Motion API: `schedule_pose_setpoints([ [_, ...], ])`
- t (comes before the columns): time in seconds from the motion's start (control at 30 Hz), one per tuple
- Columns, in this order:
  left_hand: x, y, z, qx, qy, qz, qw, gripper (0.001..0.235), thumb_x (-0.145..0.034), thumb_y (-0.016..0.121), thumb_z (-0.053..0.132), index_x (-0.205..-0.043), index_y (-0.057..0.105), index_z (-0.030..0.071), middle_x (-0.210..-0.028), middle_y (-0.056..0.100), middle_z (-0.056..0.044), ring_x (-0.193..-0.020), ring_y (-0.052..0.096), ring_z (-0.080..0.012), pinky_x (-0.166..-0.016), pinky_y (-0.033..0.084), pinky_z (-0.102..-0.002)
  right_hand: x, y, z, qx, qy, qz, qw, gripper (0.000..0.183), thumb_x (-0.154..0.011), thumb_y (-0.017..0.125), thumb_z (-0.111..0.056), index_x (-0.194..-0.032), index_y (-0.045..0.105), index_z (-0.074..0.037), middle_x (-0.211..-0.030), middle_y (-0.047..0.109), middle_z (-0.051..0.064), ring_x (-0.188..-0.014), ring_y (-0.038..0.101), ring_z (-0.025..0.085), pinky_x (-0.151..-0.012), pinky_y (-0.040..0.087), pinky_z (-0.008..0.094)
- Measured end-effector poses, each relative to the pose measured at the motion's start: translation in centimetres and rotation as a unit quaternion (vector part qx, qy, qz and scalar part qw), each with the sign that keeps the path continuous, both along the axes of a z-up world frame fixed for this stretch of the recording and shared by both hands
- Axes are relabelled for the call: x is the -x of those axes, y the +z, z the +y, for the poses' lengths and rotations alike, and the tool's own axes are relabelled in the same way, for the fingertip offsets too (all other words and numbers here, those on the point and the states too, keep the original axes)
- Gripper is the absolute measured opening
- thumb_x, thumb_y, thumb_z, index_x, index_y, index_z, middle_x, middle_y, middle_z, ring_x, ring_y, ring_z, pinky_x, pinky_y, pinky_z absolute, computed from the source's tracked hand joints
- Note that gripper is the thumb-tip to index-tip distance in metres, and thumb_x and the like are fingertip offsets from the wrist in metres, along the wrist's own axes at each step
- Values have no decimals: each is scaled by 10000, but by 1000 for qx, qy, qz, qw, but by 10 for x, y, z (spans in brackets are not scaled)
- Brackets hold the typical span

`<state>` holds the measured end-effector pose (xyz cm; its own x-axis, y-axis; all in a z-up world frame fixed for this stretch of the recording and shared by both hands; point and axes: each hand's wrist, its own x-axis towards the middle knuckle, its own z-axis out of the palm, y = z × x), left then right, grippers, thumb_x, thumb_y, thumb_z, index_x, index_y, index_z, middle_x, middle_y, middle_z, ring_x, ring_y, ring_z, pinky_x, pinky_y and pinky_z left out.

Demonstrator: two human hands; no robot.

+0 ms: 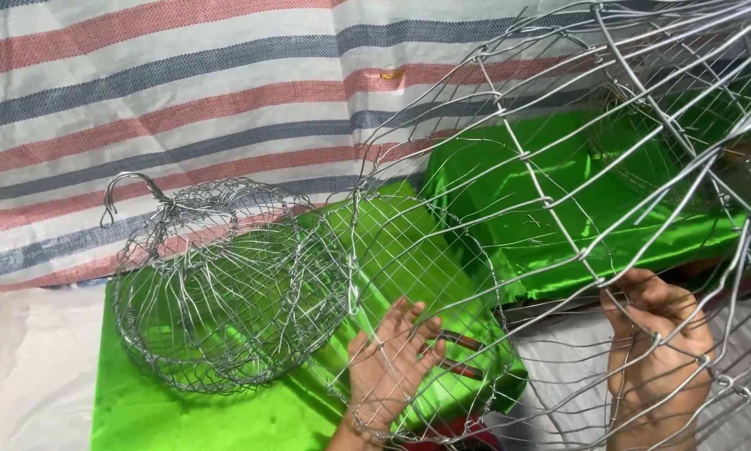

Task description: Adjusting the wire spacing and overall structure of a wire birdcage using hands and pliers.

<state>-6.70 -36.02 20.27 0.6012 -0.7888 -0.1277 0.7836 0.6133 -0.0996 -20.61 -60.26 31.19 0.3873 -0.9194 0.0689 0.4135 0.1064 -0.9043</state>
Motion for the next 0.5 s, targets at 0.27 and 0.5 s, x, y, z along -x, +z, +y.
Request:
schedule_pose_setpoints([
  [0.27,-2,0,3,88,-5,-61,994,820,-915,523,591,-1552,360,100,-1600,389,-187,-1406,420,-414,-1180,318,-606,8,-6,-12,30,44,-43,998,208,-801,649,9,-945,659,-140,-1210,685,77,-1149,723,197,-890,693,239],
  [0.5,0,63,8,-239,42,25,970,953,-936,143,767,-1407,534,37,-1486,571,-246,-1283,557,-448,-956,490,-571,19,-22,-32,117,-34,-1,993,259,-784,652,-84,-1008,579,-191,-1299,650,26,-1259,696,142,-1080,659,230],
])
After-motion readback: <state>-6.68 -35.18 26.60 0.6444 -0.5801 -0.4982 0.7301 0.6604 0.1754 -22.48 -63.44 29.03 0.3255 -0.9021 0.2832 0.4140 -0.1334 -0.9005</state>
